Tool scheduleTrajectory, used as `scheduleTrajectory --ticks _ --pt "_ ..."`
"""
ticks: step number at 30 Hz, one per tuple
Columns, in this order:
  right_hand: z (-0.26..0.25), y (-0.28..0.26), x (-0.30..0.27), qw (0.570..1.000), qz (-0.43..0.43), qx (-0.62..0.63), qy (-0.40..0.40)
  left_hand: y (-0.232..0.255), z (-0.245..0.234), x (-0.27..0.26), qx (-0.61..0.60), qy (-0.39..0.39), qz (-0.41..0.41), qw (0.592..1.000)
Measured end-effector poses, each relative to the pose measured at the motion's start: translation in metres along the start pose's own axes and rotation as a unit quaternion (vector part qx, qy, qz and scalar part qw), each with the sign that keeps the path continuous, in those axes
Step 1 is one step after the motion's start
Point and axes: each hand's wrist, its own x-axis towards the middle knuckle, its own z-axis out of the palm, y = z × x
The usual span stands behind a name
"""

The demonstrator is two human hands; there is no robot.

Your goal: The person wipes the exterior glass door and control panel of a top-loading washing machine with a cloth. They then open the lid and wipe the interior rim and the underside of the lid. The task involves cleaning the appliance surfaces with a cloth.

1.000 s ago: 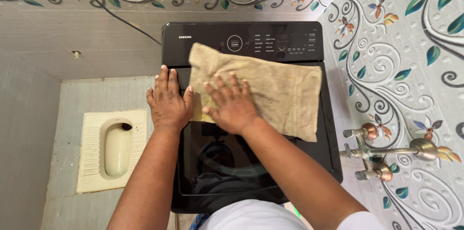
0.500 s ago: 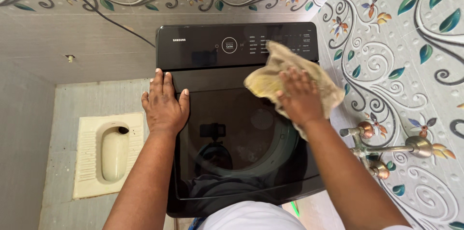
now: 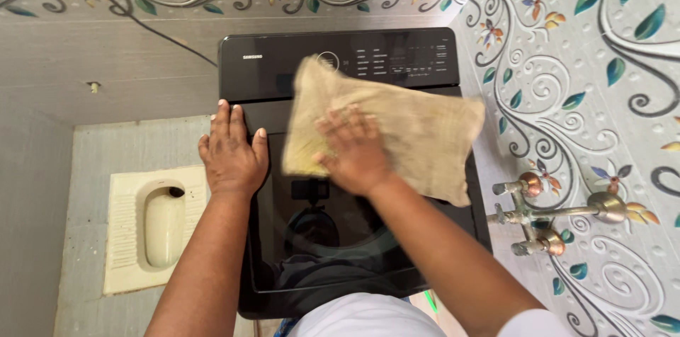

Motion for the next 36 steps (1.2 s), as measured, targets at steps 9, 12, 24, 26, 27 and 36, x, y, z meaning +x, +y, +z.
scheduleTrajectory --ticks 9,12,24,26,27,36 --pt "-0.011 0.032 0.005 0.999 -0.007 -0.014 -0.038 0.000 -0.004 -0.001 -0.008 0.000 -0.001 1.000" --pt "0.001 0.086 -0.012 0.998 0.037 0.043 0.035 0.001 -0.004 -0.001 -0.002 0.001 -0.002 1.000" --pt "0.037 0.194 -0.104 0.954 0.204 0.171 0.140 0.002 -0.006 0.000 -0.008 -0.011 -0.004 1.000" --pt "0.047 0.188 -0.124 0.955 0.196 0.158 0.158 0.002 -0.007 0.000 -0.005 -0.006 -0.003 1.000" --pt "0.051 0.184 -0.137 0.956 0.188 0.151 0.164 0.001 -0.007 -0.001 -0.006 -0.005 -0.003 1.000" --pt "0.084 0.125 -0.269 0.962 0.216 0.119 0.117 -0.005 0.000 -0.002 -0.021 0.023 0.018 0.999"
